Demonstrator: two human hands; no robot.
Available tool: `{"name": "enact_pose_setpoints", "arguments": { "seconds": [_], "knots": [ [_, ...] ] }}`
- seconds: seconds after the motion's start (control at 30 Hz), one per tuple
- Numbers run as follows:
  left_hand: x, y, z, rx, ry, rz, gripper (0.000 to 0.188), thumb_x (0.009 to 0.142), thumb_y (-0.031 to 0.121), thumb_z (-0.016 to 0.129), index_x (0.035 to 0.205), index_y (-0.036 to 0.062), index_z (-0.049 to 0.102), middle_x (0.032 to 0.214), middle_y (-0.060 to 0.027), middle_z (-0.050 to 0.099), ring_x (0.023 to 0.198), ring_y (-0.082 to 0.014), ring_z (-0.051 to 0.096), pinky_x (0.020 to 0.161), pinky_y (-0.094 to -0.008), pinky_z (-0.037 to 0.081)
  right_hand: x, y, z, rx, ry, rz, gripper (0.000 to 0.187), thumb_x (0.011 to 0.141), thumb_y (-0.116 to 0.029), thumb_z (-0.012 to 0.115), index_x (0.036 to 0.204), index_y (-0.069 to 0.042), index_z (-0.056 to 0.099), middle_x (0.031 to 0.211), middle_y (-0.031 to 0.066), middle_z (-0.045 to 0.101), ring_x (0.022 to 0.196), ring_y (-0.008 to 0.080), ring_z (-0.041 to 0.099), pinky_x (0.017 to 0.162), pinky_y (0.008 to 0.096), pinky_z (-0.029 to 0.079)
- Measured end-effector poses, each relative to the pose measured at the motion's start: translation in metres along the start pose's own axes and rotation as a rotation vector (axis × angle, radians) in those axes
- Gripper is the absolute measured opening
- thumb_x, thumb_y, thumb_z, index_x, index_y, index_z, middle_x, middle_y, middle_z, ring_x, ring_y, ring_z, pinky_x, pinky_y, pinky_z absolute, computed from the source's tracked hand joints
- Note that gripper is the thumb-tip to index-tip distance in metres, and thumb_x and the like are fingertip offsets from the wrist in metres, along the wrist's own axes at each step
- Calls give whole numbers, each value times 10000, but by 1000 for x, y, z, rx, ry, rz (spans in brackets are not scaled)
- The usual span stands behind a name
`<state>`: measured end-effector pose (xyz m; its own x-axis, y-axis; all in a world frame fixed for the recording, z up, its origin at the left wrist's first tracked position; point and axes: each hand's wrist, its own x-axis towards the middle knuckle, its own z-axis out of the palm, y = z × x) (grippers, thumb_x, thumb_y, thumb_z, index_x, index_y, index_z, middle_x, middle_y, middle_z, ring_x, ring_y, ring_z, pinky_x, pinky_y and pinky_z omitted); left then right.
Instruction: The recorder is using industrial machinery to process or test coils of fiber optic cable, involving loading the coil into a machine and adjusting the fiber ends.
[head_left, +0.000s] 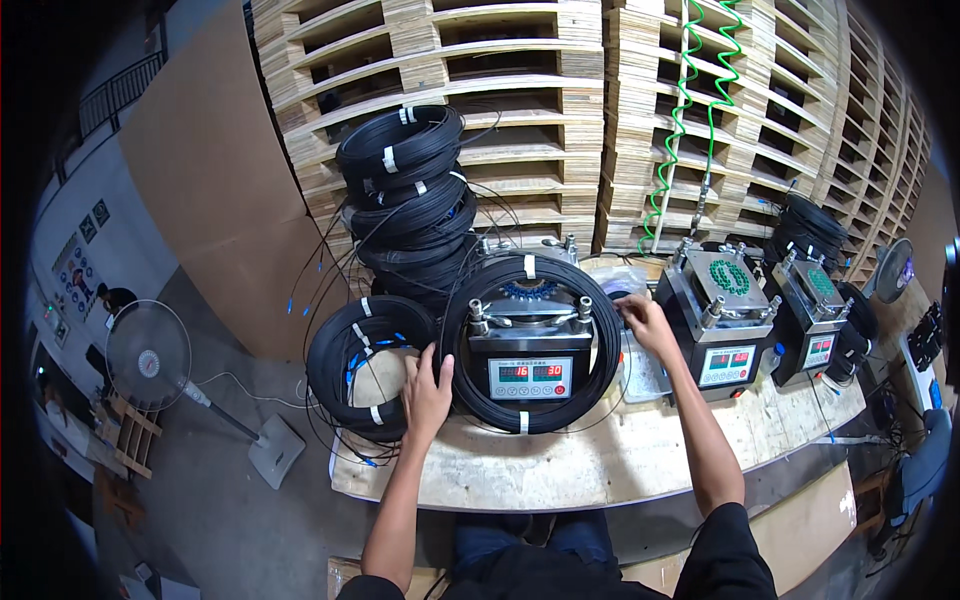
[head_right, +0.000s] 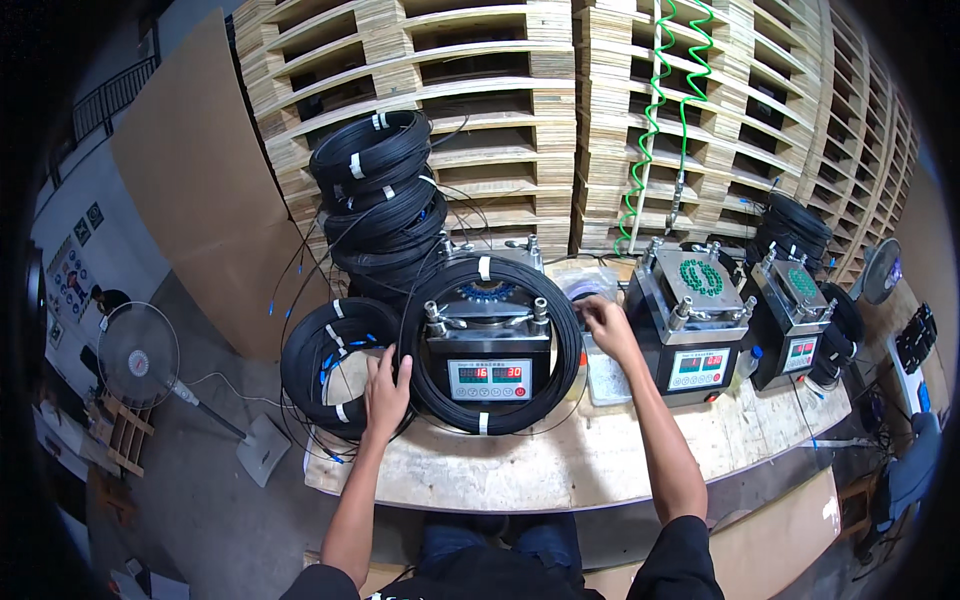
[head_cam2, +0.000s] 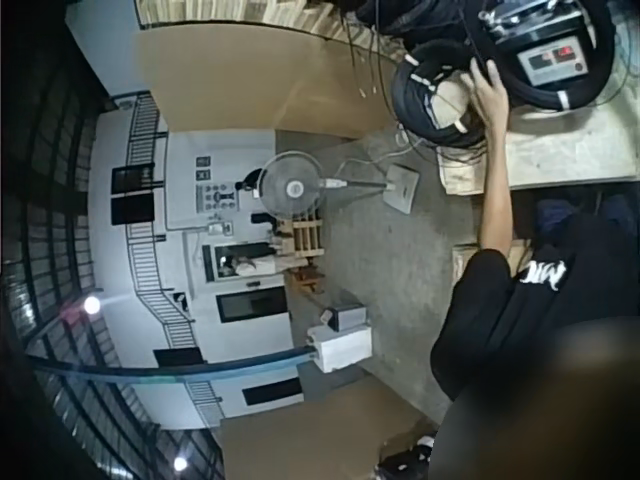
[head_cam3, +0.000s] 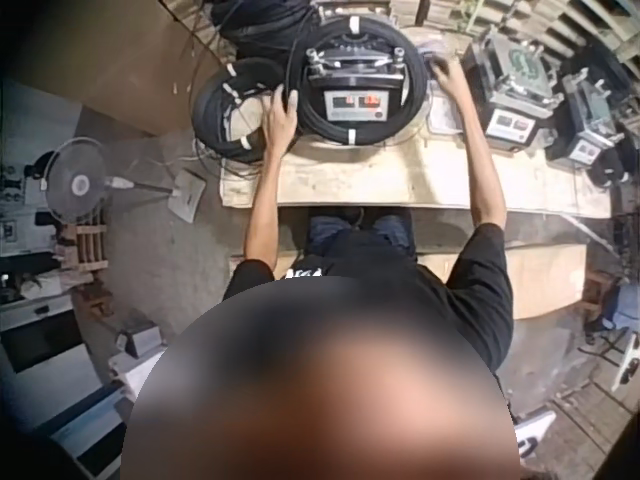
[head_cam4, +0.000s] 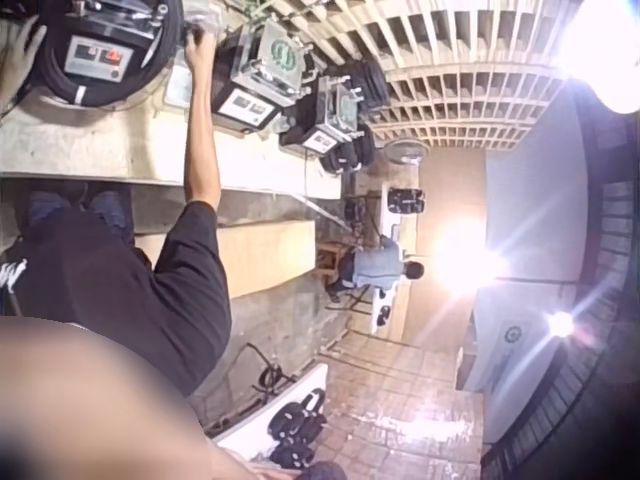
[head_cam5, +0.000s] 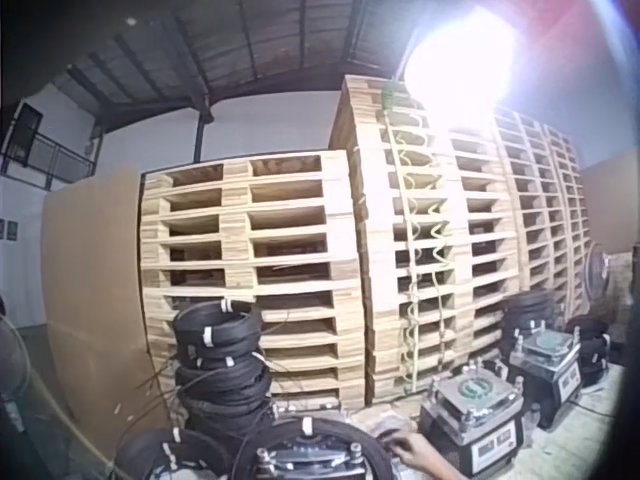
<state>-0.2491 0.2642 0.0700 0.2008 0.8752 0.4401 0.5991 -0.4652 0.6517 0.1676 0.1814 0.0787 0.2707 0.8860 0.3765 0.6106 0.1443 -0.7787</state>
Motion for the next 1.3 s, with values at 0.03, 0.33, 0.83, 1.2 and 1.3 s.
{"name": "enact_pose_setpoints", "arguments": {
  "seconds": [0.03, 0.33, 0.83, 1.2, 1.3],
  "knots": [
    [-3, -2, 3, 90, 10, 8, 495, 1040, 400, 467, 1335, 13, 558, 1081, -239, 575, 967, -428, 612, 853, -489, 483, 1, 5, 9, 77, -7, -3, 298, 885, 75, 543, 1162, 45, 649, 961, 105, 707, 889, 133, 634, 810, 293, 505],
    [-6, -9, 37, -137, -26, -85, 480, 1063, 357, 405, 1271, -45, 562, 1188, -318, 600, 1053, -498, 579, 875, -521, 466, -18, -23, 15, 503, -68, 220, 474, 1053, -225, 379, 1478, -35, 466, 1402, 101, 569, 1287, 163, 509, 1073, 256, 373],
    [18, 19, 15, -248, 171, 121, 556, 1039, 404, 475, 1407, -12, 458, 1216, -303, 626, 1116, -480, 598, 923, -480, 477, -20, -87, 25, 400, 168, 79, 622, 901, -220, 736, 1418, 39, 506, 1094, 69, 689, 939, 105, 604, 868, 255, 477],
    [-83, 74, -60, -186, 48, 293, 576, 1009, 387, 536, 1420, -8, 456, 1101, -286, 674, 1018, -458, 659, 858, -472, 521, -205, -162, -5, 377, 386, 132, 554, 957, -138, 648, 1457, 15, 465, 1107, 36, 636, 898, 85, 583, 812, 238, 494],
    [-142, 76, -57, -303, -263, 120, 578, 994, 387, 553, 1409, -6, 467, 1098, -302, 664, 1055, -465, 641, 893, -474, 511, -288, -175, -9, 305, 431, 331, 506, 956, -148, 648, 1406, 38, 510, 1006, 26, 634, 819, 71, 562, 732, 224, 476]
  ]
}}
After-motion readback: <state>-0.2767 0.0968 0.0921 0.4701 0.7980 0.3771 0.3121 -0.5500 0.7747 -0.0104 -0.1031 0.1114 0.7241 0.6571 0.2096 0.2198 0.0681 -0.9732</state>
